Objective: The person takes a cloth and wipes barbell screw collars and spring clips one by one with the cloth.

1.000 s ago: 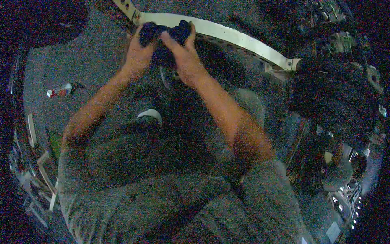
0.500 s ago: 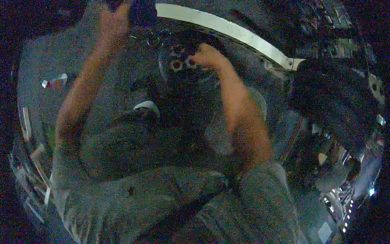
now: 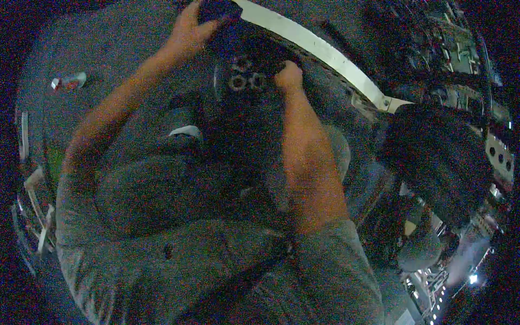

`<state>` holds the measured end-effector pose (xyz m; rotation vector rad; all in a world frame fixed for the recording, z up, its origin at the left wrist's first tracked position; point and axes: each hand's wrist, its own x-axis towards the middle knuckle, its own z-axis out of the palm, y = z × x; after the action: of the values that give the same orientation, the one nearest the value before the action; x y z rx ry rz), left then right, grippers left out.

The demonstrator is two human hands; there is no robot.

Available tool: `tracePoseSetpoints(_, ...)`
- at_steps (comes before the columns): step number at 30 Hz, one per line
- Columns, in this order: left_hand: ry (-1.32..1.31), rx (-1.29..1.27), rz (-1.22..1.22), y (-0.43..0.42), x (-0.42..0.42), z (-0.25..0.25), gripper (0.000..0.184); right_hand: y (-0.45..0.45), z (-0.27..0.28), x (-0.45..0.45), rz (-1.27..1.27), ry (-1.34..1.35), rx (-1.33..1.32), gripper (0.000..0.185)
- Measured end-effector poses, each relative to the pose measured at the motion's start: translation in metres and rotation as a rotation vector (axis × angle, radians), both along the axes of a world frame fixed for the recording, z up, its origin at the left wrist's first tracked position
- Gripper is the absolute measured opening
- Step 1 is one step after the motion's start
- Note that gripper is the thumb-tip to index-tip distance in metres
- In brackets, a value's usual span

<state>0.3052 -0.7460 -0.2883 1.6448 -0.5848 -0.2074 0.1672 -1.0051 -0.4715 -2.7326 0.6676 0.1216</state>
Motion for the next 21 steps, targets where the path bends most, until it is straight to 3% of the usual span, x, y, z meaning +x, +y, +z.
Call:
tracePoseSetpoints(1,0.065,-0.045,-0.031,0.004,0.005,0.000,0.035,0.000,0.003,0.005,-0.044,0.011,0.094,0.032)
tracePoseSetpoints(4,0.003,0.034,0.189,0.017,0.012,0.009,0.033,0.001,-0.009,0.012,0.002,-0.115,0.125,0.035)
tracePoseSetpoints(8,-0.142,-0.183,0.326,0.026,0.053,-0.050,0.033,0.001,-0.020,0.020,0.102,-0.108,0.290,0.040)
tracePoseSetpoints(11,-0.027,-0.059,0.335,0.032,0.048,-0.051,0.034,0.010,-0.018,0.013,-0.014,-0.069,-0.166,0.054)
tracePoseSetpoints(14,-0.126,0.080,0.333,0.031,0.044,-0.049,0.034,0.019,0.022,0.003,-0.306,0.017,-0.107,0.064)
tracePoseSetpoints(15,-0.174,0.108,0.329,0.028,0.041,-0.044,0.034,0.003,0.013,0.007,-0.359,0.164,-0.025,0.068)
tracePoseSetpoints(18,0.095,0.275,0.281,0.021,0.018,-0.004,0.035,-0.018,-0.001,0.017,-0.397,0.214,0.187,0.066)
tracePoseSetpoints(19,0.154,0.131,0.077,0.024,0.033,-0.030,0.036,-0.020,-0.003,0.019,-0.371,0.133,0.240,0.065)
tracePoseSetpoints(21,-0.036,0.145,0.081,0.012,0.035,-0.057,0.040,0.003,0.034,0.030,-0.317,-0.028,0.348,0.062)
